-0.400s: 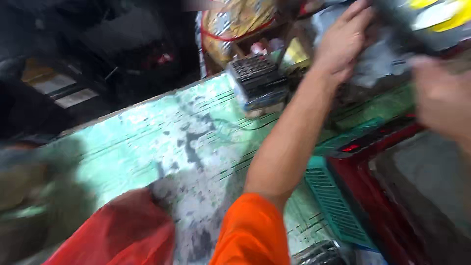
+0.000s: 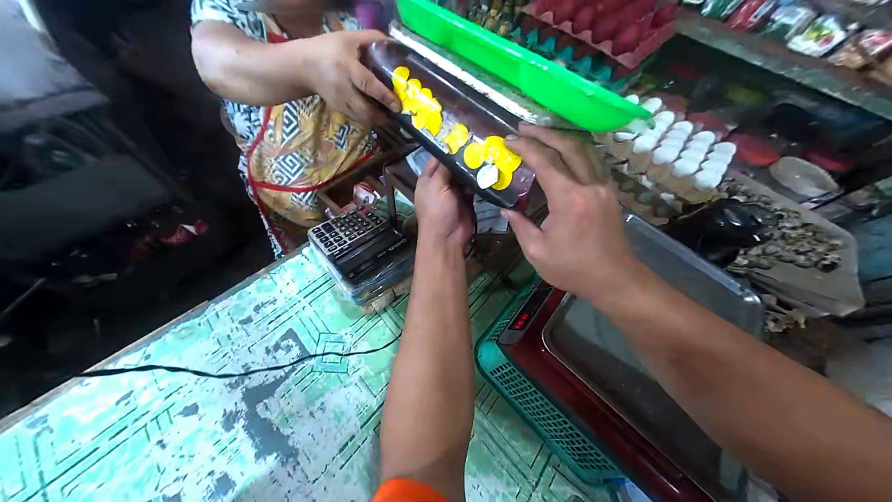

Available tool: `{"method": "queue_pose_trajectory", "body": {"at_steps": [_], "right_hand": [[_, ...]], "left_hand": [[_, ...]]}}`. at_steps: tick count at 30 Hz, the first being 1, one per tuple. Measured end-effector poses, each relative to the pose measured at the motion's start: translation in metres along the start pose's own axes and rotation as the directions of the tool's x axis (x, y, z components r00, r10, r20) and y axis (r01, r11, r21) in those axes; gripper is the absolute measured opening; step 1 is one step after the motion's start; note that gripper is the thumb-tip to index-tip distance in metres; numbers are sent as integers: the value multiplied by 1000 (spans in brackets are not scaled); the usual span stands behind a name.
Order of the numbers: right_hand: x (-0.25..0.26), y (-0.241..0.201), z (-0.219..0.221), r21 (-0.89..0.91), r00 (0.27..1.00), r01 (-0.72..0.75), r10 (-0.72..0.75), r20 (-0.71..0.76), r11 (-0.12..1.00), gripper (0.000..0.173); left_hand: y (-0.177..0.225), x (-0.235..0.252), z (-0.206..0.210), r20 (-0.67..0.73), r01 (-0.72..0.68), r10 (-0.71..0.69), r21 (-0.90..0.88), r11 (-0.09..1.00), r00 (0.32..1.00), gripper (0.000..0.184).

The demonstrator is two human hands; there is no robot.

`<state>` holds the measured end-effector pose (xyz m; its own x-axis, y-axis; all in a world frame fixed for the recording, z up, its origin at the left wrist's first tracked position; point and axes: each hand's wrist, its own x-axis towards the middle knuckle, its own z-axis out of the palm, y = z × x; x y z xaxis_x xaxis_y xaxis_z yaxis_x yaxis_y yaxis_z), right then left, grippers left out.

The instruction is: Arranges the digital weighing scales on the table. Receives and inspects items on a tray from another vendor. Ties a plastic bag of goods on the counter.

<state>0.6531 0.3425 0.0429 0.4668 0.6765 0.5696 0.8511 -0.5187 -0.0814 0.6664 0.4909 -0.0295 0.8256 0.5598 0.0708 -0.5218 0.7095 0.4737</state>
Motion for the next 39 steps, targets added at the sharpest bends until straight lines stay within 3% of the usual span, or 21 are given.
{"method": "queue_pose_trajectory", "body": {"at_steps": [8, 17, 33, 39], "right_hand": [[1, 0, 3, -3, 999, 12, -12, -31, 1000, 72], [-1, 0, 5, -4, 1000, 20, -20, -11, 1000, 71], [2, 0, -1, 4, 1000, -14, 14, 11, 1000, 74], [4, 0, -3, 8, 1000, -18, 18, 7, 1000, 73]], "left_hand": [[-1, 4, -5, 35, -72, 71, 27, 997, 997, 21], [1, 17, -4, -108, -144, 151, 72, 987, 983, 16], [-3, 13, 5, -139, -199, 222, 159, 967, 965, 15], [-5, 16, 2, -81, -240, 257, 179, 954, 963, 15]]}}
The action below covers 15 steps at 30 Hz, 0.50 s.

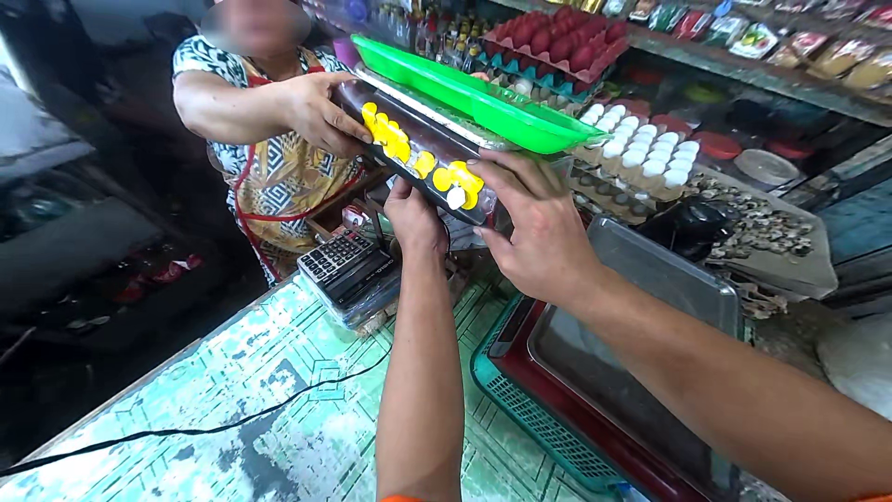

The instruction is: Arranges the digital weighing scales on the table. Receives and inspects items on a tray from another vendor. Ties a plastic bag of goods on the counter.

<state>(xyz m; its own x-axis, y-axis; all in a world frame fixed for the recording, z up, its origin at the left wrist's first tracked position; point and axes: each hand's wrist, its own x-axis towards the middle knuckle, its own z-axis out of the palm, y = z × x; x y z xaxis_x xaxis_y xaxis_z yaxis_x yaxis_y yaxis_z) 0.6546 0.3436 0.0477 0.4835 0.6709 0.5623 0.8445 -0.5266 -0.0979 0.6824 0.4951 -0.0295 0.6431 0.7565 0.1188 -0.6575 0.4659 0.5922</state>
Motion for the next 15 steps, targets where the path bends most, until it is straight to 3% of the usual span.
{"method": "queue_pose_trajectory", "body": {"at_steps": [4, 9, 15], "right_hand": [[-1, 1, 1, -3, 1000, 0, 0, 2, 1000, 73], [0, 1, 0, -3, 1000, 1, -1, -5, 1000, 72], [0, 2, 0, 2, 1000, 18, -18, -17, 1000, 71]], "left_hand": [[2, 4, -2, -12, 4, -5, -14, 1000, 1000, 14], [6, 10, -11, 74, 93, -86, -90, 992, 994, 15], [5, 8, -11, 92, 29, -26, -36, 999, 995, 15]]}}
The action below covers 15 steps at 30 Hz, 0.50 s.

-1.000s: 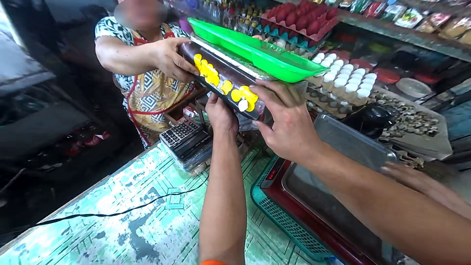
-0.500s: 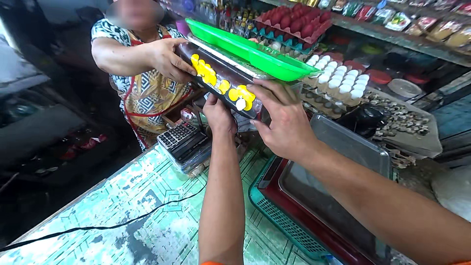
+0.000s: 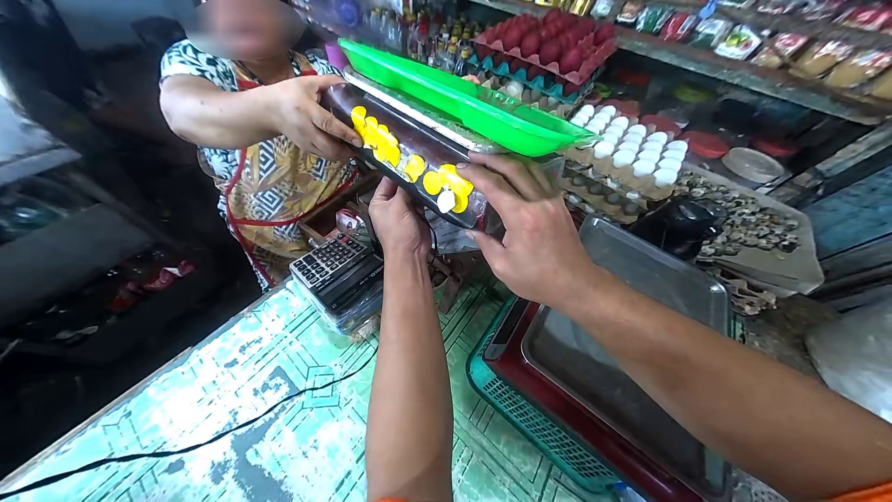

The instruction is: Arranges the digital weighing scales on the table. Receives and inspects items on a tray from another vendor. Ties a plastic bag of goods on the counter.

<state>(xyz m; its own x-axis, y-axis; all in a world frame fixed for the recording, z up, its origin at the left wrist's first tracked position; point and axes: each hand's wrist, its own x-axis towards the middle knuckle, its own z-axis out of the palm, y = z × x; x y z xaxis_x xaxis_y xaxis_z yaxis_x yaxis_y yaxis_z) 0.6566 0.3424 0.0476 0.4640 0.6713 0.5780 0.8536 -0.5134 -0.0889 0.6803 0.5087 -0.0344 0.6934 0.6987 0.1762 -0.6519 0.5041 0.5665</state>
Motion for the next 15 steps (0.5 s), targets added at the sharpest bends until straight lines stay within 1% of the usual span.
{"method": "queue_pose_trajectory", "body": {"at_steps": [4, 10, 15], "right_hand": [[-1, 0, 0, -2, 1000, 9, -9, 4, 1000, 70], [1, 1, -2, -1, 1000, 3, -3, 16, 1000, 70], [1, 1, -2, 0, 1000, -1, 1, 16, 1000, 70]], "left_hand": [[-1, -3, 3, -15, 21, -20, 24, 999, 1000, 14], [-2, -4, 5, 32, -4, 3, 39, 999, 999, 16], [-3, -4, 6, 16, -13, 12, 43, 999, 1000, 16]]}}
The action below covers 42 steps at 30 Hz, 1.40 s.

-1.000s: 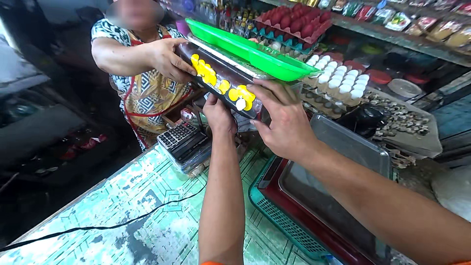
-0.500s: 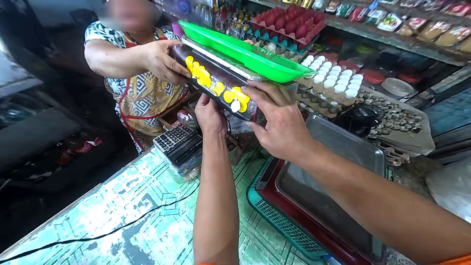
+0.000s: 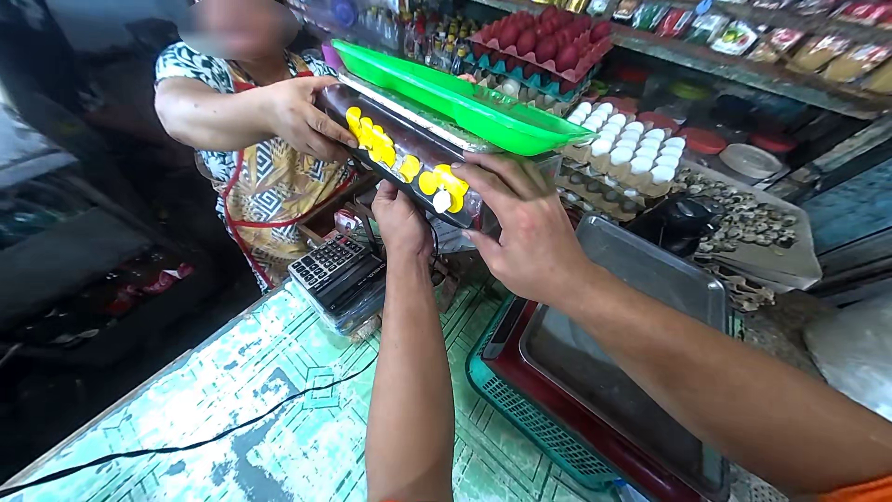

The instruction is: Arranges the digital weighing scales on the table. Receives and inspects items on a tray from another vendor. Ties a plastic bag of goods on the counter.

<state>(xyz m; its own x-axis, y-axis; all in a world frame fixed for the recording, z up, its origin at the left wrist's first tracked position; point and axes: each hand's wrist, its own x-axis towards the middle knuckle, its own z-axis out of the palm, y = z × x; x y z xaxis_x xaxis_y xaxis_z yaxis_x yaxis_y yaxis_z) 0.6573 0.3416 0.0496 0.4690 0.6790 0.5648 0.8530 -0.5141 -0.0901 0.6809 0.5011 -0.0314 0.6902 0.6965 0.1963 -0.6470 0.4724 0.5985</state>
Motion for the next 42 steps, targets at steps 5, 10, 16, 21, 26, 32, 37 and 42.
{"method": "queue_pose_trajectory", "body": {"at_steps": [5, 10, 16, 21, 26, 32, 37, 42], "right_hand": [[0, 1, 1, 7, 1000, 8, -8, -5, 1000, 70], [1, 2, -1, 16, 1000, 4, -4, -8, 1000, 69], [3, 2, -3, 17, 1000, -9, 10, -13, 1000, 70], [3, 4, -4, 26, 1000, -6, 6, -14, 1000, 69], [4, 4, -4, 26, 1000, -4, 5, -22, 1000, 70], [4, 4, -5, 16, 1000, -6, 6, -19, 1000, 71], [4, 5, -5, 9, 1000, -4, 4, -17, 1000, 70], [5, 5, -5, 11, 1000, -9, 9, -19, 1000, 70]], "left_hand": [[1, 0, 1, -32, 7, -6, 24, 1000, 999, 15], [2, -1, 4, -44, 7, -5, 37, 999, 999, 13], [-2, 1, 9, -63, -16, 17, 11, 1000, 998, 12], [-3, 2, 9, -45, -62, 67, 95, 994, 997, 12], [-6, -3, 13, -29, -68, 71, 74, 995, 997, 13], [-5, -10, 18, -45, -35, 34, -30, 999, 998, 19], [-3, -4, 16, -53, -29, 27, -47, 998, 998, 18], [-3, -5, 18, -49, -24, 22, -39, 999, 999, 17]]}}
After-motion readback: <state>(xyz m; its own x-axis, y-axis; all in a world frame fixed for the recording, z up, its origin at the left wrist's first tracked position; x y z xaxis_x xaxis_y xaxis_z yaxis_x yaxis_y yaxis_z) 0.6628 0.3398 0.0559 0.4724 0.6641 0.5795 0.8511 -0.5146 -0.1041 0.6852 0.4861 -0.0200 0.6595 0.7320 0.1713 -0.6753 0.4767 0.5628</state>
